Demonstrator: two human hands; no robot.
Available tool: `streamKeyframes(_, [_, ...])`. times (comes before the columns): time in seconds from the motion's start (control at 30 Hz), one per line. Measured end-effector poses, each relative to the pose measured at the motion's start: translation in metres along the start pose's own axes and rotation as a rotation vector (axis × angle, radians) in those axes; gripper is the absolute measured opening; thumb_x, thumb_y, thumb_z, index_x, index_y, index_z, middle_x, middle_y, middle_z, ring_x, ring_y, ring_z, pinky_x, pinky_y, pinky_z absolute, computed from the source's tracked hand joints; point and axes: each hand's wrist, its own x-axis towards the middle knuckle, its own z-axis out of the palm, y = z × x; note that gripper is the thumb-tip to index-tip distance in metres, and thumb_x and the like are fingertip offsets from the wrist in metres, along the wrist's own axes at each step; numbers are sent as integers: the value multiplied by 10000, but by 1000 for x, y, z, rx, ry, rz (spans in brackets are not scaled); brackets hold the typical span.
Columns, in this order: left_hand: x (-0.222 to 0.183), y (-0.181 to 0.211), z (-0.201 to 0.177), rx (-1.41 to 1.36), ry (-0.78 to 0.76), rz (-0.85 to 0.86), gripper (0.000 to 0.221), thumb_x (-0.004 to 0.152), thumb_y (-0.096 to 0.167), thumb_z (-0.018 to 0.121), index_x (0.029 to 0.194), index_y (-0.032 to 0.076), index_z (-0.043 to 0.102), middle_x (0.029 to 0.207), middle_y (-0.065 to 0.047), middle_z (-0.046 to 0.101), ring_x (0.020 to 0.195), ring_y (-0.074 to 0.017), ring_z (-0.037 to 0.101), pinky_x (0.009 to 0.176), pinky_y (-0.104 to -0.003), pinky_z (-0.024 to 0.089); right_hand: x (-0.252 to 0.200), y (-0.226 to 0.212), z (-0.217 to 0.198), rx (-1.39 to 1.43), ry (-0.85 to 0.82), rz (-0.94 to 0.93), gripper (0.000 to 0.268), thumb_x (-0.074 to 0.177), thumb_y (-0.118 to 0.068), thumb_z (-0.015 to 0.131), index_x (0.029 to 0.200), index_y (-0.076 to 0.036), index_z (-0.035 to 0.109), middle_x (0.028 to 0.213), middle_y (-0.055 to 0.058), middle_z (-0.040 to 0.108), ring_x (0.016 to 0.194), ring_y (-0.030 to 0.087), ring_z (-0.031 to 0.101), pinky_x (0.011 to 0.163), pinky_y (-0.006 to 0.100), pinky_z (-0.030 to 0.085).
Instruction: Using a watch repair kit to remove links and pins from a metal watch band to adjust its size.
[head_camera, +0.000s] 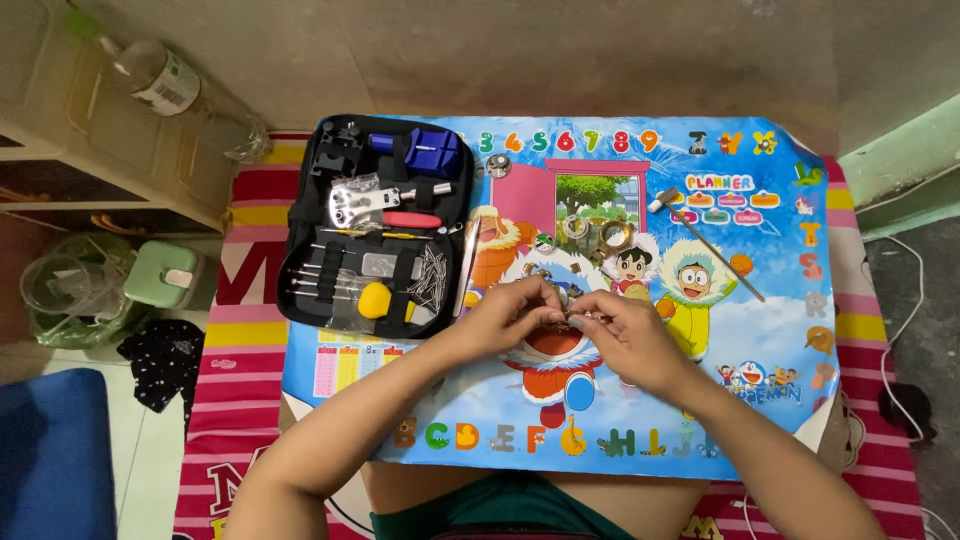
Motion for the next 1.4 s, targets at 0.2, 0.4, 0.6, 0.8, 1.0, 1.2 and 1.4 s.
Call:
streamKeyframes(0.2, [1,1,3,68,5,57,85,1019,111,624,1003,28,626,806,-169,698,799,-315,707,746,-408,574,0,-1,-12,16,-24,-48,168,928,30,609,988,-8,760,491,55,511,446,137,467,460,260,411])
streamKeyframes(0.4, [3,0,5,144,244,100,57,1015,137,630,986,89,636,836,-91,668,826,-277,685,774,-363,559,6,24,-30,83,127,-19,158,917,58,625,977,1,760,457,12,471,412,84,387,445,230,347])
streamKeyframes(0.6, [8,-6,10,265,272,84,70,1011,147,638,967,92,635,835,-92,653,825,-301,678,767,-386,551,6,25,-20,26,177,-41,97,896,61,666,938,34,749,428,19,445,384,77,362,436,224,309])
streamKeyframes(0.8, [10,5,18,346,325,-7,121,1008,180,649,952,74,633,895,-143,632,871,-402,670,772,-470,548,9,32,-22,-419,300,-122,63,908,-31,724,939,-62,770,569,127,669,507,273,654,519,333,505])
streamKeyframes(1.0, [12,20,26,482,353,-107,155,987,217,671,937,70,664,949,-134,613,914,-430,661,789,-521,548,8,32,-21,-473,352,-126,40,909,-94,755,934,-76,780,647,116,722,620,287,712,593,359,556])
streamKeyframes(1.2, [29,4,49,653,373,21,88,932,173,744,903,101,704,970,-59,572,940,-327,625,727,-427,565,10,40,-23,-471,425,-218,28,889,-76,759,916,-82,760,569,134,657,612,356,688,570,417,546])
streamKeyframes(1.4, [32,11,53,628,365,46,80,915,63,714,941,126,755,1046,-78,595,1007,-360,609,718,-458,581,11,35,-22,-434,484,-286,32,896,-51,770,898,-83,769,539,117,641,569,312,673,558,365,537])
